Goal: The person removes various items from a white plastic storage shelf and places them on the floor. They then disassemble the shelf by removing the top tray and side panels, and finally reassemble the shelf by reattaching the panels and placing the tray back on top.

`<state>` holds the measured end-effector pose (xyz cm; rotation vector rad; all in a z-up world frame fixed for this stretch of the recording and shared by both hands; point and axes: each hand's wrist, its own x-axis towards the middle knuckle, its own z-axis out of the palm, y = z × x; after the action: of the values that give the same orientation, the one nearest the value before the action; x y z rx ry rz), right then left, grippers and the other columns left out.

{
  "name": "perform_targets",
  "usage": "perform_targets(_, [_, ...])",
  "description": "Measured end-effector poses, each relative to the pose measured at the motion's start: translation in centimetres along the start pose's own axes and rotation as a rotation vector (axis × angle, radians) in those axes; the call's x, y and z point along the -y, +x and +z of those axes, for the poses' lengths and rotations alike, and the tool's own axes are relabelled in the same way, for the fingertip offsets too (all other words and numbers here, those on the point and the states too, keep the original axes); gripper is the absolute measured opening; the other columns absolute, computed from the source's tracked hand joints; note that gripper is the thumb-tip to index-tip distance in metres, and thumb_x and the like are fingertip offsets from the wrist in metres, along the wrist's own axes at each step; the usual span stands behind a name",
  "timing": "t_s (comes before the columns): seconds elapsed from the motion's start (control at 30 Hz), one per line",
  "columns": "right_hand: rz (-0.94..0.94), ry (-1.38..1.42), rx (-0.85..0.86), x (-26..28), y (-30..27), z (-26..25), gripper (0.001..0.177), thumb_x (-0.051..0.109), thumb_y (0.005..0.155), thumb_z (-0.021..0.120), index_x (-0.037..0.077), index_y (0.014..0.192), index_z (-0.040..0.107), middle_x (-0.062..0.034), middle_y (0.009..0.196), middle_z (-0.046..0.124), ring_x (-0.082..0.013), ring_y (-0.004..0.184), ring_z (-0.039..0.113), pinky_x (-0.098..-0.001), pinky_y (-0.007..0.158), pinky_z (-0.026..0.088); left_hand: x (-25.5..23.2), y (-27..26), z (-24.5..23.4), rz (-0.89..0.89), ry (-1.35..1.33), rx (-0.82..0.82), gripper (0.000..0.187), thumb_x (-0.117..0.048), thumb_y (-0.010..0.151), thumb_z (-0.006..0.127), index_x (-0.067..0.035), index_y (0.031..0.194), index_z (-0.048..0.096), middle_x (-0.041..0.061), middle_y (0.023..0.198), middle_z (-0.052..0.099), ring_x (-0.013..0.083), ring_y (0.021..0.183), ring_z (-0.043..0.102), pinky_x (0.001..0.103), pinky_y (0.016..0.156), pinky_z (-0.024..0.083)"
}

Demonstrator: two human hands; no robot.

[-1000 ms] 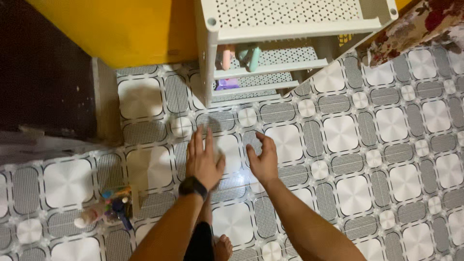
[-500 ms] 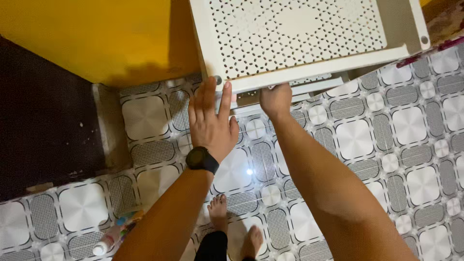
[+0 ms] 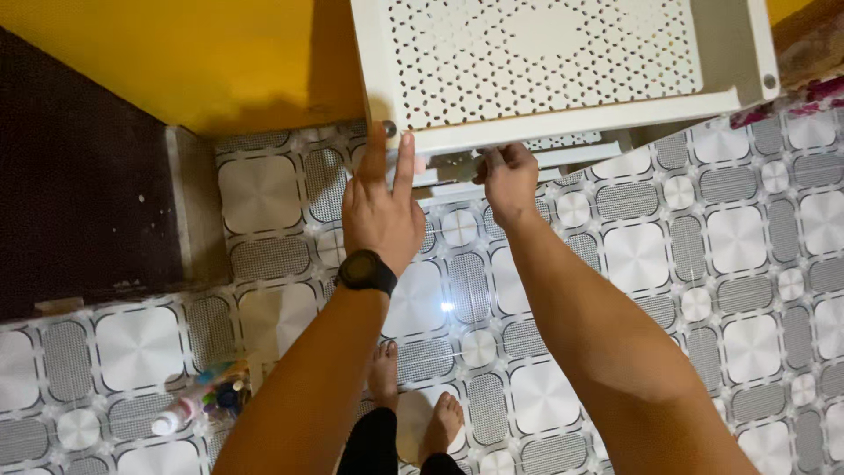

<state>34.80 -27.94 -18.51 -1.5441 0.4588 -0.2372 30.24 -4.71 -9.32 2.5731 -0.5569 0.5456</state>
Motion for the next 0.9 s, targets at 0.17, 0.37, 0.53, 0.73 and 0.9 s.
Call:
perform_targets(0.17, [-0.003,0.094,0.027,0.8,-4.4,-2.5,0.014,0.014,0.102,0.061,0.000,0.104,0.065,-0.0045,0.079,0.067,-0.0107,0.059,0.058,-0.0277,0.055,0.053,-0.9,0.2,-2.2,-0.053,-0.118,0.090,0.093,-0.006,0.080,0.066,-0.008,0.165,0.030,0.026,0.171,0.020,0.0423,0.149,0.041,0.044,0.114,0.044])
perform_targets(0.37, [0.000,0.107,0.109,-0.1,-12.9,-6.0,0.016,0.015,0.104,0.064,-0.001,0.103,0.064,-0.0062,0.079,0.065,-0.0124,0.059,0.059,-0.0279,0.055,0.051,-2.4,-5.5,-2.9,-0.062,0.095,0.136,0.084,-0.024,0.081,0.074,-0.004,0.154,0.039,0.027,0.146,0.040,0.0467,0.131,0.050,0.054,0.110,0.042])
perform_targets(0.53, [0.123,0.030,0.158,-1.9,-23.1,-6.9,0.016,0.013,0.101,0.064,-0.001,0.107,0.067,-0.0060,0.081,0.067,-0.0113,0.064,0.060,-0.0285,0.059,0.054,-8.2,-17.1,0.9,-0.496,-0.649,0.121,0.041,-0.030,0.089,0.072,-0.003,0.120,0.070,0.019,0.119,0.070,0.0358,0.106,0.068,0.041,0.094,0.054])
perform_targets(0.73, [0.071,-0.101,0.307,-8.3,-35.9,-6.0,0.017,0.007,0.099,0.062,-0.003,0.111,0.068,-0.0070,0.099,0.074,-0.0128,0.087,0.066,-0.0264,0.080,0.056,-12.0,-27.6,1.3,-0.879,-0.706,0.195,0.030,-0.033,0.089,0.070,-0.004,0.097,0.072,0.019,0.091,0.074,0.0374,0.086,0.071,0.045,0.077,0.056])
perform_targets(0.9, [0.004,-0.079,0.380,-14.4,-44.9,-3.3,0.031,-0.004,0.088,0.055,-0.004,0.115,0.071,-0.0104,0.112,0.073,-0.0154,0.095,0.069,-0.0272,0.086,0.056,-8.2,-37.1,0.6,-1.133,-0.613,0.221,0.029,-0.033,0.092,0.065,-0.005,0.092,0.074,0.020,0.090,0.074,0.0385,0.084,0.071,0.046,0.075,0.056])
